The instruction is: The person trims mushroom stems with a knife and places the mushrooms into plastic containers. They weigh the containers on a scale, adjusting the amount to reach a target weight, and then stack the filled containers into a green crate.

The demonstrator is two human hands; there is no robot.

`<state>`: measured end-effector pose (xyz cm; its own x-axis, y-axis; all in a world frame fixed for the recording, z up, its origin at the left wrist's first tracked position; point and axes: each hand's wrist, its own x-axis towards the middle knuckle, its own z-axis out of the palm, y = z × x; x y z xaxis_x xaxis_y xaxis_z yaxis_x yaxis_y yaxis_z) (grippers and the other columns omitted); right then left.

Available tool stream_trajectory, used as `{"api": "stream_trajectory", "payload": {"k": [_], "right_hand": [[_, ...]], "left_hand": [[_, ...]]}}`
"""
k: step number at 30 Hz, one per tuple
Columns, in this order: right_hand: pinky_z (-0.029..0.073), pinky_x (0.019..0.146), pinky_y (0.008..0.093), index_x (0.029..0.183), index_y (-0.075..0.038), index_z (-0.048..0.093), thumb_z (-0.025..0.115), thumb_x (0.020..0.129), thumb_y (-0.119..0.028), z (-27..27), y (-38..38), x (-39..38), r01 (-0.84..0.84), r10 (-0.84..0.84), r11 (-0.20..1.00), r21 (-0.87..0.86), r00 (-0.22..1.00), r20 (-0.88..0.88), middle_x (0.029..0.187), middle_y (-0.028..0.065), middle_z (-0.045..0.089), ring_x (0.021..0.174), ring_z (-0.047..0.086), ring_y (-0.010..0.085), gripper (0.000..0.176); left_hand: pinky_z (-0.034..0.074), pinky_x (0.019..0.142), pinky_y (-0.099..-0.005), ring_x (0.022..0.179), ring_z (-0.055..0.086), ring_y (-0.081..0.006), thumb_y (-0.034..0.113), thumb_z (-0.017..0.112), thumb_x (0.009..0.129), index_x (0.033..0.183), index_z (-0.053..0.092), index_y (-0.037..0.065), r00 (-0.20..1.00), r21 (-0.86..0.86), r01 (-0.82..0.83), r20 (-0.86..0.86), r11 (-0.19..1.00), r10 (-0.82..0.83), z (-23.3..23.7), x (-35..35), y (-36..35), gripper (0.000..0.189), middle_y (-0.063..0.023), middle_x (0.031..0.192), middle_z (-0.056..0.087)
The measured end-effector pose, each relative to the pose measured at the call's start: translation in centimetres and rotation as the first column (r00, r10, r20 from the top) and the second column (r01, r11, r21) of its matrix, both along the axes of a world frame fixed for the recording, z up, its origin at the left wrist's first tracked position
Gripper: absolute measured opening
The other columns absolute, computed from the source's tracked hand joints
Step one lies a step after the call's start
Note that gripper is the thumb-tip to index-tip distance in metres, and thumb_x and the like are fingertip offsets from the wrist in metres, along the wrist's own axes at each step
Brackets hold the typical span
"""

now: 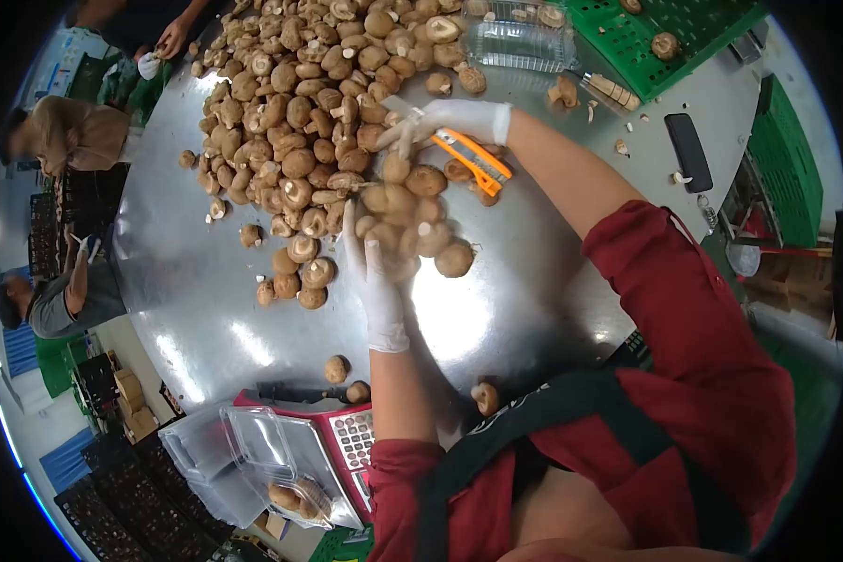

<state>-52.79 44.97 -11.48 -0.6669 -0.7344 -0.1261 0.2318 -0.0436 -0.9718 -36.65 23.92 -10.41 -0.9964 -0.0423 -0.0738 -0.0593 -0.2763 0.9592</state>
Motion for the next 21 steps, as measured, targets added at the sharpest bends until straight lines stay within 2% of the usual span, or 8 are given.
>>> {"api": "stream_trajectory", "payload": {"k": [3, 4, 8, 12, 16, 19, 20, 21], "right_hand": [[0.048, 0.086, 0.0257, 0.094, 0.002, 0.07, 0.056, 0.085, -0.019, 0.4, -2.3, 0.7, -0.202, 0.196, 0.978, 0.052, 0.975, 0.102, 0.13, 0.0154, 0.061, 0.095, 0.06, 0.0162, 0.027], [0.046, 0.093, 0.0304, 0.079, 0.0, 0.068, 0.056, 0.082, -0.02, 0.3, -2.6, 1.4, -0.212, 0.202, 0.974, 0.084, 0.973, 0.116, 0.13, 0.0142, 0.062, 0.101, 0.06, 0.0188, 0.024], [0.045, 0.092, 0.0304, 0.077, -0.001, 0.067, 0.055, 0.083, -0.02, 0.3, 0.3, 4.1, -0.12, 0.095, 0.986, 0.118, 0.975, 0.202, 0.118, 0.0124, 0.066, 0.103, 0.06, 0.0185, 0.023], [0.045, 0.09, 0.0309, 0.077, -0.002, 0.066, 0.054, 0.084, -0.021, 1.3, 5.2, 7.7, -0.046, 0.026, 0.977, 0.206, 0.995, 0.1, 0.108, 0.0111, 0.068, 0.1, 0.06, 0.0185, 0.024], [0.045, 0.086, 0.0306, 0.077, -0.003, 0.066, 0.054, 0.086, -0.024, 1.8, 9.9, 12.7, 0.053, -0.068, 0.953, 0.3, 0.997, 0.039, 0.094, 0.0076, 0.068, 0.092, 0.059, 0.0171, 0.026], [0.044, 0.082, 0.0293, 0.076, -0.003, 0.065, 0.054, 0.087, -0.027, 2.2, 14.6, 17.8, 0.186, -0.204, 0.921, 0.341, 0.979, 0.017, 0.084, 0.0044, 0.065, 0.084, 0.057, 0.0157, 0.028], [0.044, 0.08, 0.0288, 0.076, -0.003, 0.064, 0.054, 0.087, -0.028, 2.4, 16.2, 19.8, 0.24, -0.258, 0.906, 0.349, 0.966, 0.008, 0.08, 0.0033, 0.064, 0.081, 0.057, 0.0152, 0.029], [0.044, 0.079, 0.0285, 0.076, -0.004, 0.064, 0.054, 0.087, -0.028, 2.2, 17.9, 21.7, 0.284, -0.298, 0.89, 0.357, 0.954, -0.018, 0.079, 0.0027, 0.063, 0.08, 0.056, 0.0148, 0.029]], "left_hand": [[0.034, 0.113, -0.0389, 0.136, 0.04, -0.0282, 0.018, 0.044, 0.101, 0.149, 0.029, 0.002, 0.997, 0.131, 0.059, 0.04, 0.99, -0.064, 0.5, -0.1, 1.3, 0.053, -0.0193, 0.15, 0.035], [0.034, 0.114, -0.0389, 0.136, 0.039, -0.0281, 0.016, 0.043, 0.101, 0.15, 0.028, 0.002, 0.999, 0.111, 0.022, 0.039, 0.994, -0.027, 0.1, 0.0, 1.8, 0.053, -0.0191, 0.15, 0.034], [0.035, 0.113, -0.0384, 0.136, 0.04, -0.0275, 0.013, 0.043, 0.101, 0.151, 0.026, 0.004, 0.997, 0.202, 0.028, 0.068, 0.979, -0.043, 0.5, 2.3, 4.7, 0.054, -0.018, 0.151, 0.034], [0.039, 0.11, -0.0364, 0.133, 0.043, -0.0268, 0.017, 0.043, 0.103, 0.151, 0.026, 0.006, 0.972, 0.082, 0.2, 0.111, 0.976, -0.209, -0.1, 4.3, 7.5, 0.053, -0.017, 0.15, 0.035], [0.043, 0.106, -0.0352, 0.126, 0.05, -0.0248, 0.019, 0.042, 0.103, 0.149, 0.031, 0.007, 0.894, 0.236, 0.358, 0.194, 0.903, -0.405, 0.7, 5.5, 10.5, 0.049, -0.0164, 0.144, 0.042], [0.039, 0.107, -0.0362, 0.126, 0.048, -0.0256, 0.017, 0.045, 0.1, 0.146, 0.037, 0.005, 0.844, -0.013, 0.512, 0.191, 0.859, -0.5, -0.5, 6.2, 13.9, 0.048, -0.0164, 0.136, 0.049], [0.036, 0.108, -0.0356, 0.126, 0.048, -0.0262, 0.013, 0.045, 0.099, 0.144, 0.04, 0.004, 0.792, 0.136, 0.53, 0.273, 0.837, -0.545, 0.4, 7.2, 15.4, 0.046, -0.0151, 0.136, 0.049], [0.037, 0.108, -0.0354, 0.125, 0.048, -0.0261, 0.012, 0.046, 0.099, 0.143, 0.04, 0.004, 0.764, 0.055, 0.609, 0.226, 0.791, -0.604, 0.0, 8.0, 16.9, 0.045, -0.0153, 0.136, 0.049]]}}
